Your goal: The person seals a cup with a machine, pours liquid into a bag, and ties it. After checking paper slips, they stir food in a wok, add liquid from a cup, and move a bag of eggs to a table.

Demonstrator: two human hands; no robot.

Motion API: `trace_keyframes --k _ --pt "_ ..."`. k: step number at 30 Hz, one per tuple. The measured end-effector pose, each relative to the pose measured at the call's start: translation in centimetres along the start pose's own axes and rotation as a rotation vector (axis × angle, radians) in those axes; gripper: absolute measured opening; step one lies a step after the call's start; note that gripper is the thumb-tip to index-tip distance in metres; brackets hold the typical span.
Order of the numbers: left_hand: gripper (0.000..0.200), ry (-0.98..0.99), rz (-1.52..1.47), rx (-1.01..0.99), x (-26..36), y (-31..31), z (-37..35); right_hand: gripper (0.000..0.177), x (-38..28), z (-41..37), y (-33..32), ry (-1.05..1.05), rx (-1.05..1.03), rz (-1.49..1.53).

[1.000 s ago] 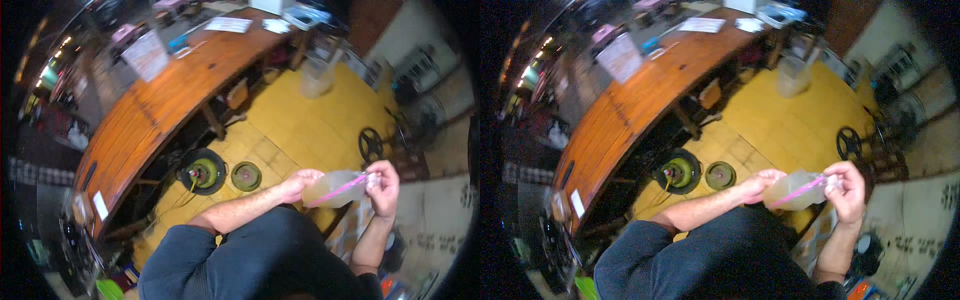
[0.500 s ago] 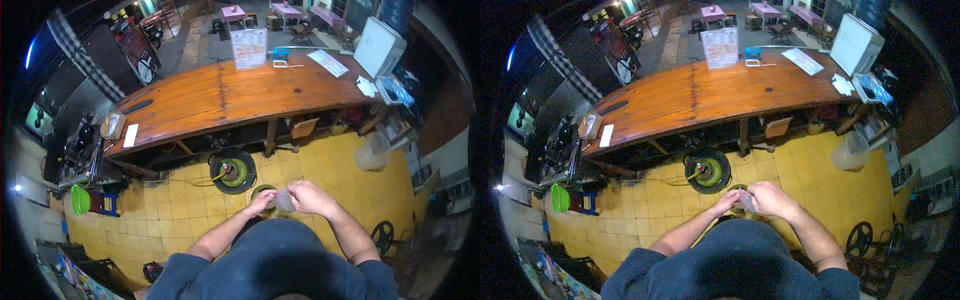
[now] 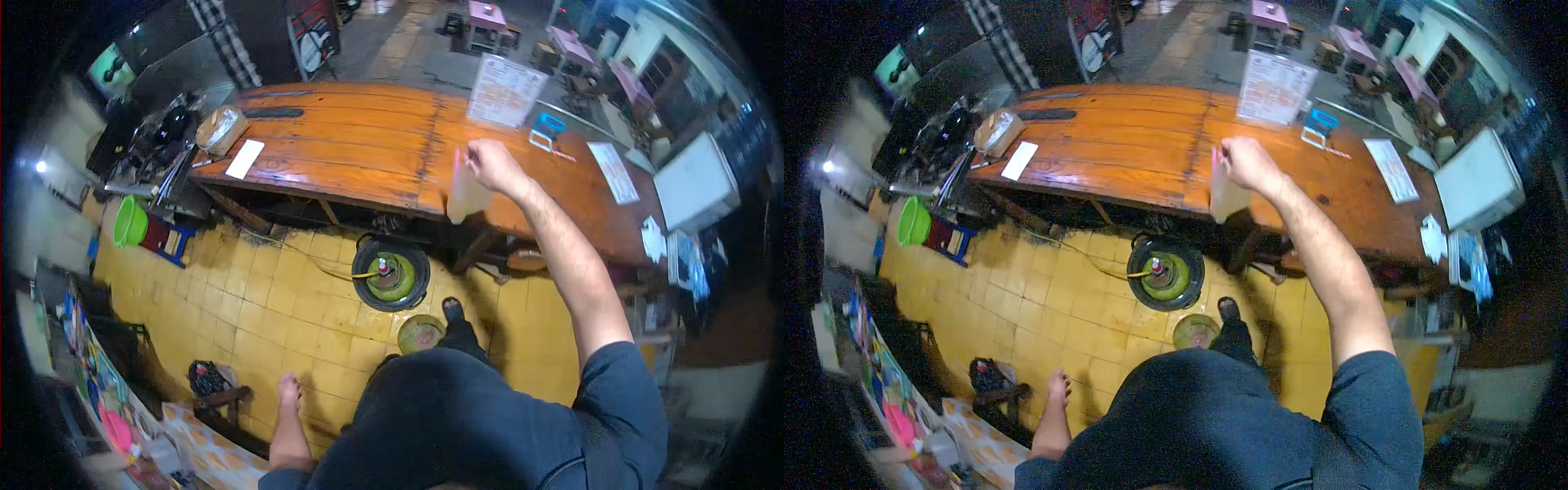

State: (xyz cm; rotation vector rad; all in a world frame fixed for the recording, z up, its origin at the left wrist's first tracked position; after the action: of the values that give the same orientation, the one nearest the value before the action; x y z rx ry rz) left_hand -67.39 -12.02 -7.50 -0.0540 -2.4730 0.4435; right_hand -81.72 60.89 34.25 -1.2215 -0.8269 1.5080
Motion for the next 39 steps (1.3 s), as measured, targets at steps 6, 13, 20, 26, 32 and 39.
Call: trace_keyframes --k 6,13,20,26,32,39 --pt "0.020 -0.265 -0.278 0.214 -15.6 1.8 -10.4 0.012 10.1 16.9 2.8 -0.013 0.052 0.022" --pt "0.015 -0.192 -0.580 0.222 -18.8 15.1 -25.0 0.013 19.1 31.6 7.3 0.075 -0.025 0.009" --pt "0.020 0.088 -0.150 0.419 -13.3 14.5 -29.5 0.028 21.5 36.5 9.9 0.105 -0.046 0.019" --pt "0.016 -0.018 -0.199 0.479 -11.4 15.0 -29.7 0.028 22.0 37.1 11.3 0.002 -0.026 -0.065" --pt "0.015 -0.182 -0.341 0.292 -18.9 14.9 -23.8 0.026 12.1 27.4 5.8 -0.081 0.615 0.099" --pt "0.028 0.379 0.007 0.021 -21.9 4.6 -10.2 0.031 -14.3 0.9 25.0 -0.316 -0.488 0.812"
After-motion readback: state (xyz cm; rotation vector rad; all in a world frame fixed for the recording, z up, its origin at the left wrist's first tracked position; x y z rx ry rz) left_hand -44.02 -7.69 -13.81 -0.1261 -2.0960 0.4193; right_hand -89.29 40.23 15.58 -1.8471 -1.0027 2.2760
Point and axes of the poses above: each hand's wrist, its own z-axis towards the middle knuckle, its own y-axis out of the palm, x = y × z, the point moved 6 cm from there along z, towards the middle knuckle, and after that the axes turned 1 degree about -x, right-handed, at the moved point
